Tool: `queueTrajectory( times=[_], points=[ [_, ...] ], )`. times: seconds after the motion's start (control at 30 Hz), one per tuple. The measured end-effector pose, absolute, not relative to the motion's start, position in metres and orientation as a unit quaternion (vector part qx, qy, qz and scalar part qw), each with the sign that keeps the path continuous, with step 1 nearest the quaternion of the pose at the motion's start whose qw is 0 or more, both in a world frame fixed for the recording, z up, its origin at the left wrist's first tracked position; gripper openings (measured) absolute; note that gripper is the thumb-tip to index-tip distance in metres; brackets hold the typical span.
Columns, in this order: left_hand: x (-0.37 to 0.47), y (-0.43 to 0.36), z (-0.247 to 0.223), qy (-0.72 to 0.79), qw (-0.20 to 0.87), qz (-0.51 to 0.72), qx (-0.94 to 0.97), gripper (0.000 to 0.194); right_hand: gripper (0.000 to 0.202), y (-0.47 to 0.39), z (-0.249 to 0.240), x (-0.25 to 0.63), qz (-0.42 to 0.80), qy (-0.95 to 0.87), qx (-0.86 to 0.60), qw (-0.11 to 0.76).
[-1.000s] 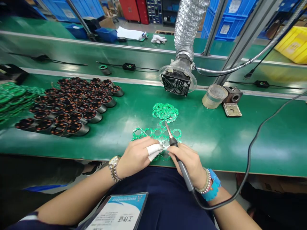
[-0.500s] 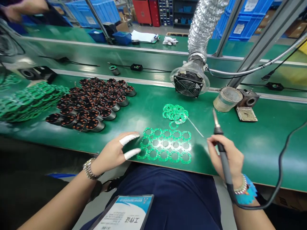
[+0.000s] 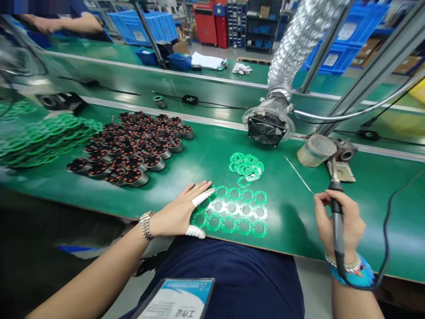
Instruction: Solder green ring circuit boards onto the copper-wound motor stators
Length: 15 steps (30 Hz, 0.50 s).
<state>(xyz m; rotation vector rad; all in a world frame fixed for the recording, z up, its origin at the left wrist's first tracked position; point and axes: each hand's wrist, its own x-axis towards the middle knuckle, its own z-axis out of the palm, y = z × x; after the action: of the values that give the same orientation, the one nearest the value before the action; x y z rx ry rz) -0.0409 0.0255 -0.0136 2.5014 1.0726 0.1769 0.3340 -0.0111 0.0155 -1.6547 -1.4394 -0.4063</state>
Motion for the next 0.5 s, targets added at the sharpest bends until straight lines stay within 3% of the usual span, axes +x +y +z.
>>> queueTrajectory(
  times=[0.17,0.5],
  points=[
    [-0.038,0.028,-0.021,0.374,0.18,0.076,0.906,0.107,0.027,0.005,0.012,0.352,-0.164,-0.597,-0.642,0.452],
    [-0.039,0.026,-0.026,0.375,0.14,0.084,0.912,0.102,0.022,0.059,-0.015,0.362,-0.127,-0.711,-0.589,0.362]
  ],
)
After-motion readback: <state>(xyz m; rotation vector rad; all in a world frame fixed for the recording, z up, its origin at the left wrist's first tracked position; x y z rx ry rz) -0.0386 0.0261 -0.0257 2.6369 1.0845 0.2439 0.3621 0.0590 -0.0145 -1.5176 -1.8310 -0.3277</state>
